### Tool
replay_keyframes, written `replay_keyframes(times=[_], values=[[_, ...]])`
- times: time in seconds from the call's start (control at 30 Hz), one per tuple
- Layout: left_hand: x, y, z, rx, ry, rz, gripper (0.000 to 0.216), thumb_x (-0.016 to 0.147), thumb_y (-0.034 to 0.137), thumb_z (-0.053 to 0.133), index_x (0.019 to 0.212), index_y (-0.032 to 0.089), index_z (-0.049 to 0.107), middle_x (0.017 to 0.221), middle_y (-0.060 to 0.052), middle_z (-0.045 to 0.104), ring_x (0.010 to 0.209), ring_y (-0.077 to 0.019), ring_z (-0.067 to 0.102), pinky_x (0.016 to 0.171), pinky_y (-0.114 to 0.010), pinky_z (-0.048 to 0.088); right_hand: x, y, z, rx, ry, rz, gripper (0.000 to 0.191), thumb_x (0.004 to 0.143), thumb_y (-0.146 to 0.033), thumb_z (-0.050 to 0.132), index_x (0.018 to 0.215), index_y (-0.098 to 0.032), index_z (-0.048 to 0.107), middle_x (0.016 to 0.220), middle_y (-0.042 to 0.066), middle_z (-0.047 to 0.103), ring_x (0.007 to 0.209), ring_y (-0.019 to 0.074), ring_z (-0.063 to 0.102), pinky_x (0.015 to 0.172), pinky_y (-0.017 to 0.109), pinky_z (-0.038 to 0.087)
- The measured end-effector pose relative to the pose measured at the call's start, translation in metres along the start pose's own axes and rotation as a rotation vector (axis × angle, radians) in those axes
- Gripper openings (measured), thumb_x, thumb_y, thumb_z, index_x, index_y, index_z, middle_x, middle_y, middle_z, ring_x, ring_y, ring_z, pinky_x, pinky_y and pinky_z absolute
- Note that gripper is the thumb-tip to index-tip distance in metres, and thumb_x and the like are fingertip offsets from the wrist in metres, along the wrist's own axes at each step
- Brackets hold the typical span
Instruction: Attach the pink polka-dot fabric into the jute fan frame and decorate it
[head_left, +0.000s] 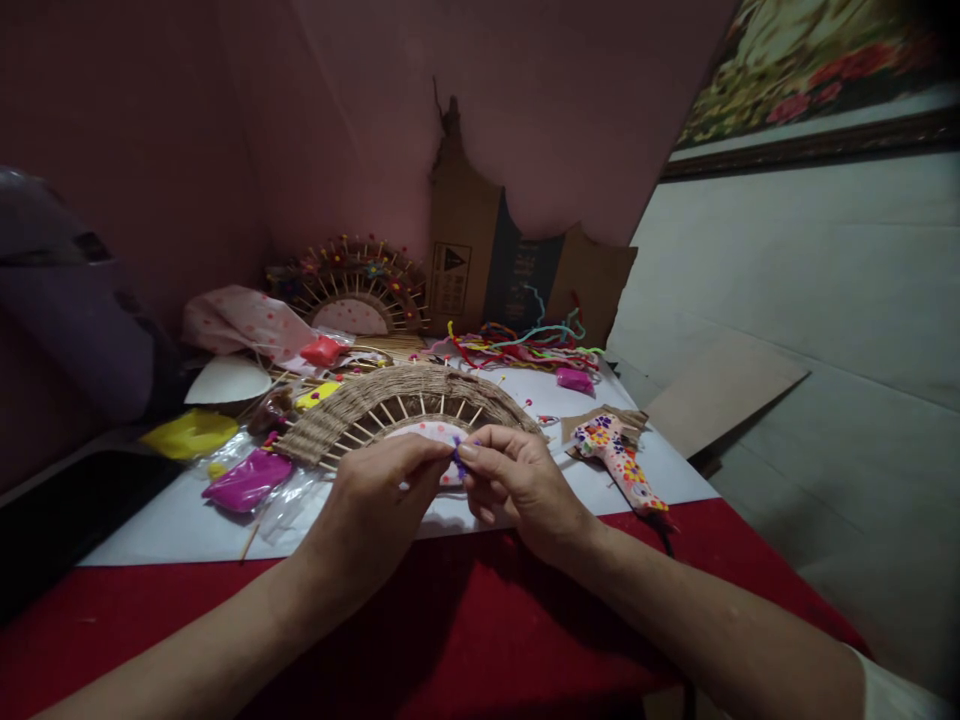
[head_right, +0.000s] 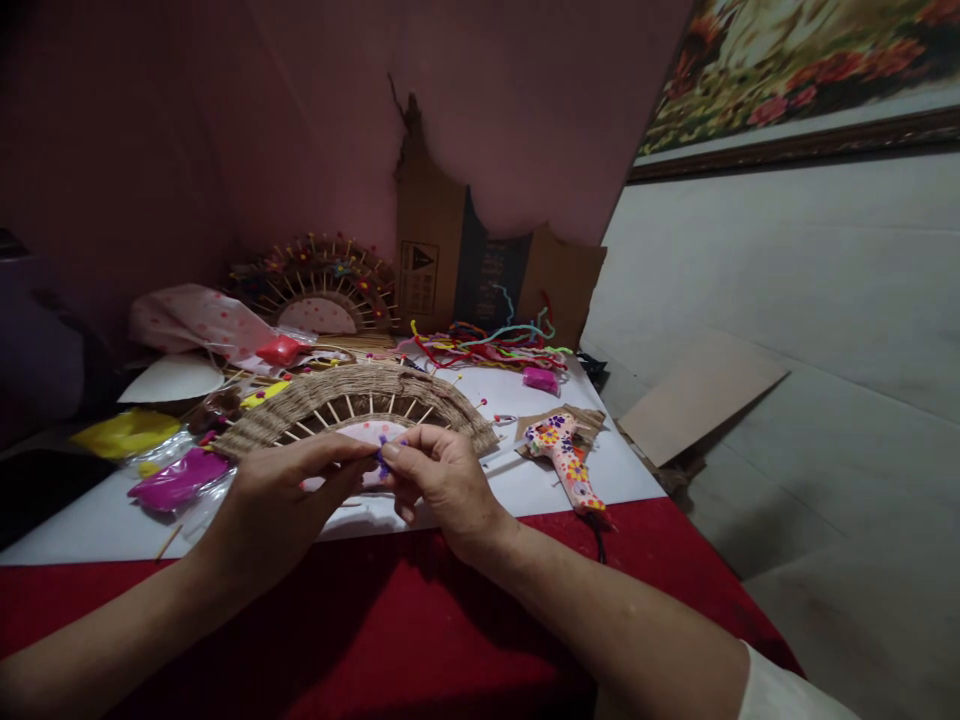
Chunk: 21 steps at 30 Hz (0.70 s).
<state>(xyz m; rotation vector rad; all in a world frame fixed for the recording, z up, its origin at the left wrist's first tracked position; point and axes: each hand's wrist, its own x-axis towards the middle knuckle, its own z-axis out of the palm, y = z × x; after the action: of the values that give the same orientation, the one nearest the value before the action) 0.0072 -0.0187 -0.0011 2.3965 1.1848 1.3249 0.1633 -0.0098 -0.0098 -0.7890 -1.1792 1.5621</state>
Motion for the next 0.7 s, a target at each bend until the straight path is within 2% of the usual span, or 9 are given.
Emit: replay_keyframes(times=[0.23,0.37,0.47,0.6,0.7], values=[[-0.0022,0.0032,-0.0003,0.029,0.036,0.055,0.012,0.078,0.011,0.053,0.078,0.016,0.064,0.067,-0.002,0.069,0.059,-0.0122,0.062,0.057,-0.022,0.046,-0.0045,-0.0012,0.0030,0.031,0.000,-0.001,0.017,0.073,-0.029,0.066,0.066,-0.017,0.055,0.049,-0.006,0.052,0.035,0.0023,0.038,0.035,0.016,0.033],[-0.0040,0.0023,0.0034,0.038,0.047,0.033,0.012,0.079,0.013,0.053,0.075,0.017,0.063,0.067,-0.002,0.068,0.058,-0.0127,0.061,0.058,-0.023,0.045,-0.0043,0.0013,0.0026,0.026,0.003,-0.009,0.018,0.072,-0.029,0.066,0.067,-0.016,0.056,0.050,-0.006,0.053,0.036,0.0025,0.039,0.035,0.016,0.032],[-0.0036,0.0002,0.0067,-0.068,0.000,-0.066,0.013,0.080,0.016,0.052,0.076,0.018,0.064,0.069,-0.002,0.068,0.059,-0.0131,0.061,0.059,-0.023,0.047,-0.0026,0.0030,0.0015,-0.003,0.028,-0.023,0.020,0.072,-0.032,0.067,0.067,-0.016,0.056,0.051,-0.005,0.055,0.036,0.0033,0.041,0.035,0.017,0.034],[0.0003,0.0008,0.0063,-0.350,0.004,-0.230,0.014,0.081,0.021,0.053,0.083,0.019,0.067,0.080,-0.004,0.070,0.069,-0.0151,0.063,0.064,-0.025,0.050,-0.0002,0.0019,0.0005,-0.022,0.042,-0.021,0.024,0.070,-0.035,0.069,0.068,-0.015,0.057,0.052,-0.004,0.055,0.037,0.0036,0.041,0.035,0.016,0.036],[0.0035,0.0020,0.0033,-0.500,0.012,-0.331,0.014,0.079,0.022,0.056,0.083,0.019,0.069,0.069,-0.002,0.067,0.063,-0.0139,0.060,0.058,-0.023,0.050,0.0015,0.0007,-0.0004,-0.029,0.044,-0.031,0.027,0.072,-0.039,0.067,0.067,-0.015,0.056,0.052,-0.004,0.055,0.037,0.0030,0.039,0.035,0.016,0.036]])
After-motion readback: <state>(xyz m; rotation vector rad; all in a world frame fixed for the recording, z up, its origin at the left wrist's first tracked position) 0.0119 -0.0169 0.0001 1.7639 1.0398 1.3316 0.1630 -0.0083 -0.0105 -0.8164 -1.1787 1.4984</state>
